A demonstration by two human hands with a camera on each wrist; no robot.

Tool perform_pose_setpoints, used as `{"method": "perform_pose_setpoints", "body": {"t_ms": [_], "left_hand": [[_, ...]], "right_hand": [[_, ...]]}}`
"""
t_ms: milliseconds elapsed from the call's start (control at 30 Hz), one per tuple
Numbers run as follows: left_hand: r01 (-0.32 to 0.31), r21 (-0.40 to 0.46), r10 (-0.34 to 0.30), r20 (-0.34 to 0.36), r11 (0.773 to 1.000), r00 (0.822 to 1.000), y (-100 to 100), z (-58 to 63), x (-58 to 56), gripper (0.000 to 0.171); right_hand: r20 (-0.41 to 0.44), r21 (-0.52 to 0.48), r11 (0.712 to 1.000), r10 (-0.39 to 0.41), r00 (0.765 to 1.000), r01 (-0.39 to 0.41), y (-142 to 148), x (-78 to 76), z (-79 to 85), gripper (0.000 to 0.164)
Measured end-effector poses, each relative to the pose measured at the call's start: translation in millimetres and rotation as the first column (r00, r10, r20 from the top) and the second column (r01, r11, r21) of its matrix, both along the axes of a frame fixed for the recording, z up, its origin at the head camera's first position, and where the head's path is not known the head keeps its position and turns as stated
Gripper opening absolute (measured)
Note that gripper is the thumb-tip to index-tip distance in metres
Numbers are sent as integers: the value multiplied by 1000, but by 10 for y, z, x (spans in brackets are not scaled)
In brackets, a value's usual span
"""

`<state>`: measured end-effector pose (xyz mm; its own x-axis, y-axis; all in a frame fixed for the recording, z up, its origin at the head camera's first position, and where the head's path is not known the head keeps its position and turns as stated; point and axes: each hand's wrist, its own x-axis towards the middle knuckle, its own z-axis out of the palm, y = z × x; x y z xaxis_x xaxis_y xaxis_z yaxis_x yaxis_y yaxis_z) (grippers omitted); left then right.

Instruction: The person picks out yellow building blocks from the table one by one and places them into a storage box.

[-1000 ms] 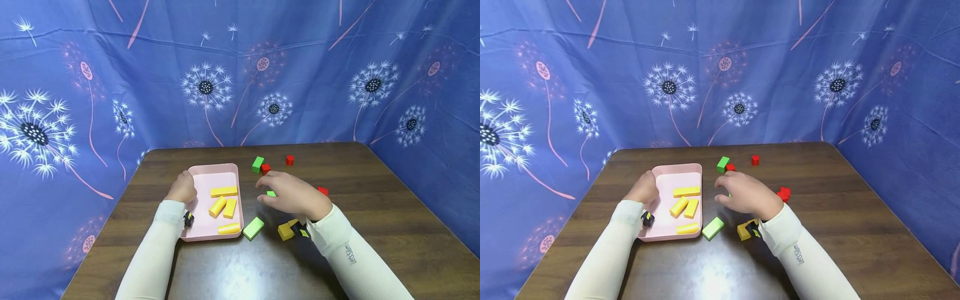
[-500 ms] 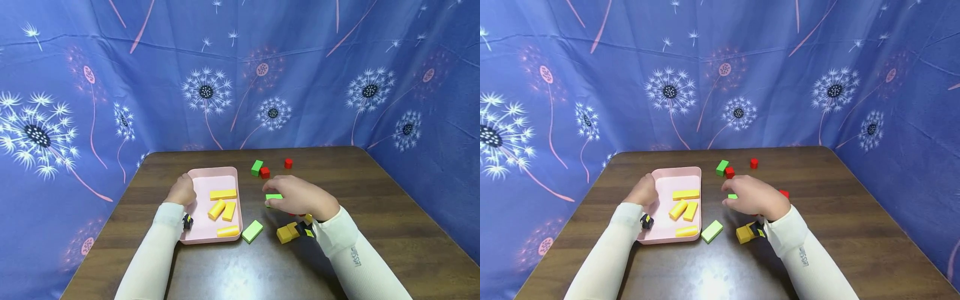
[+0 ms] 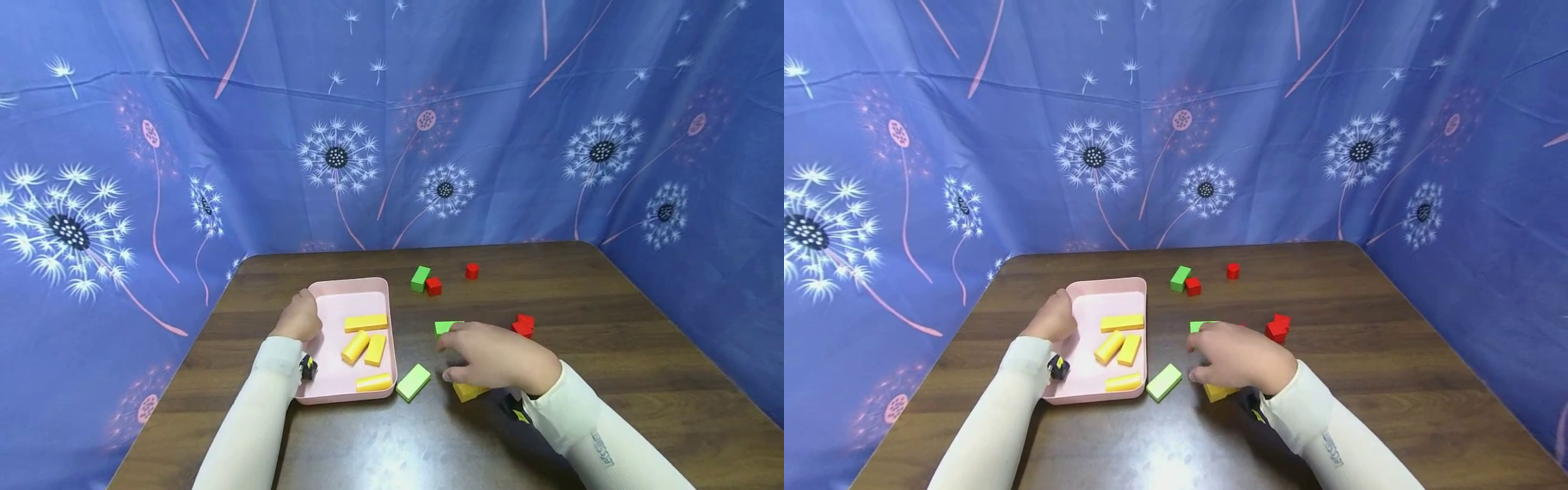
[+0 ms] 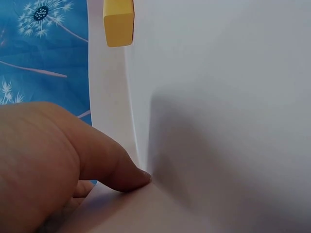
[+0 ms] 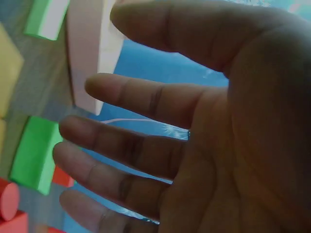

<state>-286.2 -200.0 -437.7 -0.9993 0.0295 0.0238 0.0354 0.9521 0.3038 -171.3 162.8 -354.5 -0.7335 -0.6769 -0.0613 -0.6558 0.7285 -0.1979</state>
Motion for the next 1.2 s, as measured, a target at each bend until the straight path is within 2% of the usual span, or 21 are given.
{"method": "perform_pose_setpoints", "body": {"t_ms": [233,467,667,1100,1200], "left_hand": [[3,6,-3,8,1000,1000,1,-11,-5,51],[-3,4,3,6,1000,1000,1,-11,-1,53],[2,6,-3,5,1000,1000,2,9,4,52],[-1,13,1,-2,1000,1000,-8,-1,-15,51],[-6,12,6,-4,1000,1000,-7,-9,-20,50]], "right_hand": [[29,5,1000,-24,999,24,97,97,-125,48],[53,43,998,-43,998,40,95,107,-187,56],[76,46,998,-45,996,41,62,97,-205,56],[150,42,993,-116,982,111,64,54,-288,56],[142,51,992,-123,982,117,58,48,-308,57]]}}
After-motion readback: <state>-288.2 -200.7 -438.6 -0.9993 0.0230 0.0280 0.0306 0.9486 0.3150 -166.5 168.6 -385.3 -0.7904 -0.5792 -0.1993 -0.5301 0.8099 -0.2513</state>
